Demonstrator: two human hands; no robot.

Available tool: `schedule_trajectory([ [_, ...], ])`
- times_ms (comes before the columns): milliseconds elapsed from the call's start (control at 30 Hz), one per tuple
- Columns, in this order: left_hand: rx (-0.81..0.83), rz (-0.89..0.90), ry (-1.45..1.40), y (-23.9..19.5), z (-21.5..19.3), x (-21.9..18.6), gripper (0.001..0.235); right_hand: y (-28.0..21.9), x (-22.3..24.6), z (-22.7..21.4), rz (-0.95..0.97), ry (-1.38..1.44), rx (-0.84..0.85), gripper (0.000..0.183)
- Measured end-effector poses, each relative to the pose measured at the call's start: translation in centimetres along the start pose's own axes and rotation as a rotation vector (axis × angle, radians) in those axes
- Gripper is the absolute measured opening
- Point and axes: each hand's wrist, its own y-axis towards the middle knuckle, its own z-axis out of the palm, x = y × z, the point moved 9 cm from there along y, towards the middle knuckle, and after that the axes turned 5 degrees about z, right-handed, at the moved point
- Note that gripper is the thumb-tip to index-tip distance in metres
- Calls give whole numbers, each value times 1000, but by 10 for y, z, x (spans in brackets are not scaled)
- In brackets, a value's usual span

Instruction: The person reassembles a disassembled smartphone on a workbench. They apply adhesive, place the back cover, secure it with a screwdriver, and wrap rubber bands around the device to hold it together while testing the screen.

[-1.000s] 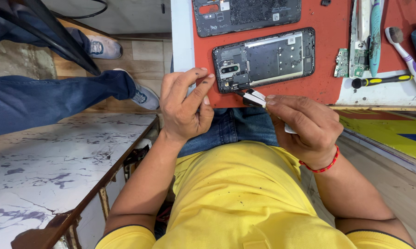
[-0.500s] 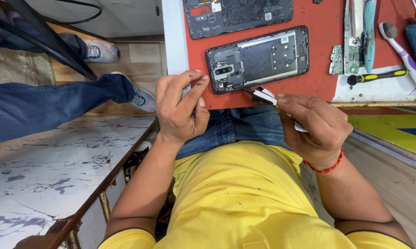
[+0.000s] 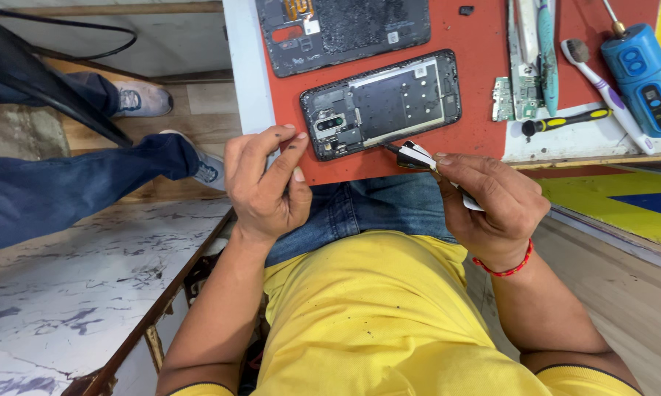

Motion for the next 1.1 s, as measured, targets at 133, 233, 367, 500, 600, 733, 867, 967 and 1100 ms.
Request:
schedule_trajectory([
  [133, -1, -1, 10, 0, 0, -1, 30, -1, -4, -5, 18, -32, -3, 32],
  [233, 3, -4, 24, 0, 1, -1, 31, -2, -7, -7, 34, -43, -9, 32],
  [367, 8, -7, 36, 0, 2, -1, 30, -3, -11, -11, 51, -46, -19, 32],
  [500, 19, -3, 48, 0, 3, -1, 30, -5, -16, -16, 75, -64, -35, 31],
  [600, 22, -3, 50, 0, 4, 0, 30, -7, -19, -21, 73, -80, -49, 30],
  [733, 15, 1, 57, 0, 4, -1, 31, -9, -25, -26, 103, -73, -53, 27],
  [867, 18, 4, 63, 0, 4, -1, 32, -12, -28, -29, 121, -93, -57, 25],
  [967, 12, 5, 65, 0, 4, -2, 32, -12, -30, -32, 129, -77, -73, 24],
  [1100, 18, 7, 67, 0, 5, -2, 32, -13, -35, -36, 147, -77, -78, 23],
])
